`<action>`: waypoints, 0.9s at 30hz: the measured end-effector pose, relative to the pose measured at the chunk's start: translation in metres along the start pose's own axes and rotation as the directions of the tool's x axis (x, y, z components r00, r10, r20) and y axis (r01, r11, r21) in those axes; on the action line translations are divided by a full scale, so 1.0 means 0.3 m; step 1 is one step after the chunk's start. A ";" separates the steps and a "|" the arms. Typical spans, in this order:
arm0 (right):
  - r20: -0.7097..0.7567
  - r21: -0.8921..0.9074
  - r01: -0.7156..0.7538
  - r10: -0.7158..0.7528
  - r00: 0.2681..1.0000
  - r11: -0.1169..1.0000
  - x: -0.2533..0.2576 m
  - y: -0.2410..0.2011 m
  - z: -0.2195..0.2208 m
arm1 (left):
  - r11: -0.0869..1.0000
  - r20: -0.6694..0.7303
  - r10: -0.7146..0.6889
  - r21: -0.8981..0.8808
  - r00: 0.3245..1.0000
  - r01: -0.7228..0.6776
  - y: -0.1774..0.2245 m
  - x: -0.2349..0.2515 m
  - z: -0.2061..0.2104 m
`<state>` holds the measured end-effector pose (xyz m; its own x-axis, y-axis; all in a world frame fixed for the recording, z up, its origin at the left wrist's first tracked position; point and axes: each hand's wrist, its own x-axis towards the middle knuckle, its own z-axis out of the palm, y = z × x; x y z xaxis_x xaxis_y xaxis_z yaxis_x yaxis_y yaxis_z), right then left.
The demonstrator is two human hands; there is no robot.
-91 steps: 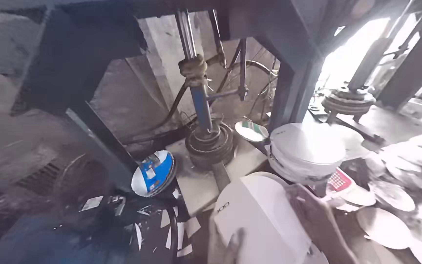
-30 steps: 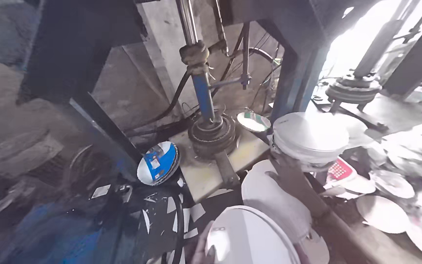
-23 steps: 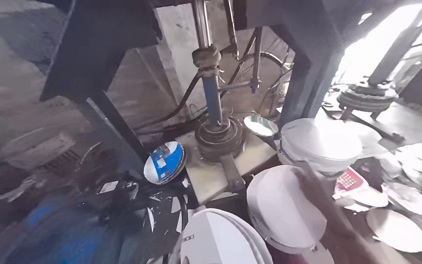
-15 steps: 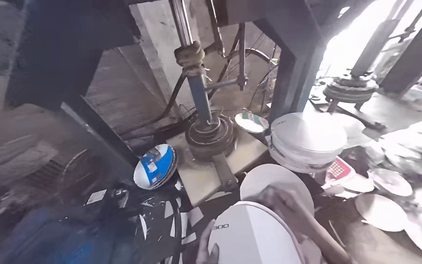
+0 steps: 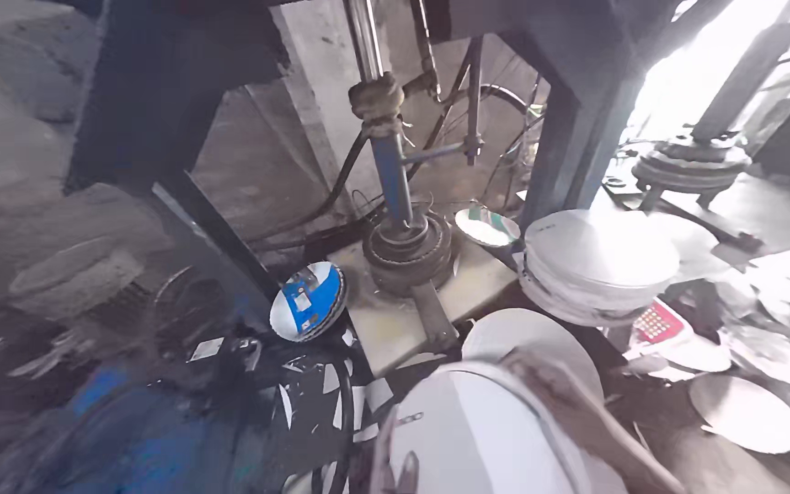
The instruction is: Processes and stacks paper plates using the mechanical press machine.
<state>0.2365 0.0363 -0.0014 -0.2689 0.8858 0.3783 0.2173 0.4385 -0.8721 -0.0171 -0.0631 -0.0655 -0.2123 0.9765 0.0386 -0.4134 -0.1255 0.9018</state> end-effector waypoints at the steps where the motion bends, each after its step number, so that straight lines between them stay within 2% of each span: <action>1: 0.066 -0.017 -0.017 0.018 0.998 1.000 0.004 0.017 0.016 | 1.000 0.039 -0.012 0.013 0.999 0.011 -0.018 0.005 0.018; 2: 0.025 -0.146 -0.022 0.026 0.999 0.989 0.019 0.049 0.013 | 0.999 0.047 -0.025 0.039 0.999 0.024 -0.026 0.010 0.022; 3: -0.070 -0.355 -0.033 0.009 0.997 0.934 0.043 0.097 -0.005 | 0.997 0.017 -0.041 0.063 0.999 0.040 -0.023 0.011 0.017; 5: -0.073 -0.703 -0.102 0.071 0.995 0.704 0.109 0.215 -0.081 | 0.998 -0.073 -0.042 0.053 0.996 0.046 0.000 0.015 -0.026; 6: -0.067 -0.777 -0.112 0.095 0.993 0.619 0.132 0.263 -0.107 | 1.000 -0.097 -0.020 0.009 0.995 0.021 0.013 0.019 -0.058; 7: -0.078 -0.807 -0.086 0.038 0.996 0.584 0.141 0.290 -0.115 | 0.999 -0.094 0.025 -0.033 0.995 -0.029 0.025 0.020 -0.093; 9: -0.130 -0.834 -0.009 -0.180 0.975 0.551 0.145 0.266 -0.117 | 0.987 -0.081 0.114 -0.105 0.990 -0.123 0.050 0.022 -0.145; 11: -0.277 -0.732 -0.039 -0.245 0.929 0.680 0.134 0.184 -0.132 | 0.981 -0.104 0.152 -0.108 0.983 -0.163 0.069 0.010 -0.155; 13: -0.368 -0.490 -0.040 -0.165 0.915 0.871 0.109 0.091 -0.136 | 0.987 -0.116 0.144 -0.054 0.983 -0.151 0.081 -0.012 -0.128; 14: -0.335 -0.319 -0.038 -0.075 0.939 0.947 0.075 0.056 -0.114 | 0.993 -0.128 0.116 -0.004 0.985 -0.118 0.081 -0.021 -0.104; 15: -0.227 -0.122 -0.060 0.031 0.973 0.991 0.029 0.022 -0.081 | 0.996 -0.153 0.067 0.066 0.986 -0.057 0.082 -0.026 -0.065; 16: -0.069 0.003 -0.120 0.120 0.990 0.993 -0.020 -0.007 -0.049 | 0.986 -0.144 0.013 0.166 0.989 0.011 0.072 -0.029 -0.029; 18: 0.199 0.013 -0.243 0.235 0.951 0.970 -0.092 -0.025 -0.007 | 0.957 0.016 -0.047 0.286 0.999 0.041 0.009 -0.032 0.002; 20: 0.272 -0.095 -0.280 0.295 0.916 0.955 -0.159 -0.021 0.017 | 0.937 0.147 -0.085 0.349 0.985 0.029 -0.041 -0.048 0.034; 23: 0.205 -0.228 -0.297 0.344 0.916 0.927 -0.253 -0.036 0.019 | 0.959 0.246 -0.045 0.282 0.968 -0.028 -0.064 -0.077 0.069; 25: 0.099 -0.049 -0.265 0.269 0.958 0.963 -0.291 -0.058 -0.038 | 0.975 0.264 -0.004 0.215 0.965 -0.055 -0.018 -0.076 0.082; 27: -0.108 0.152 -0.175 0.192 0.975 0.973 -0.281 -0.038 -0.117 | 0.952 0.126 0.129 0.262 0.984 -0.158 0.065 -0.032 0.070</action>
<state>0.2895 -0.0380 -0.0125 -0.1189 0.9646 0.2353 0.1157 0.2488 -0.9616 -0.0045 -0.0712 -0.0392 -0.1506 0.9665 0.2080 -0.1280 -0.2277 0.9653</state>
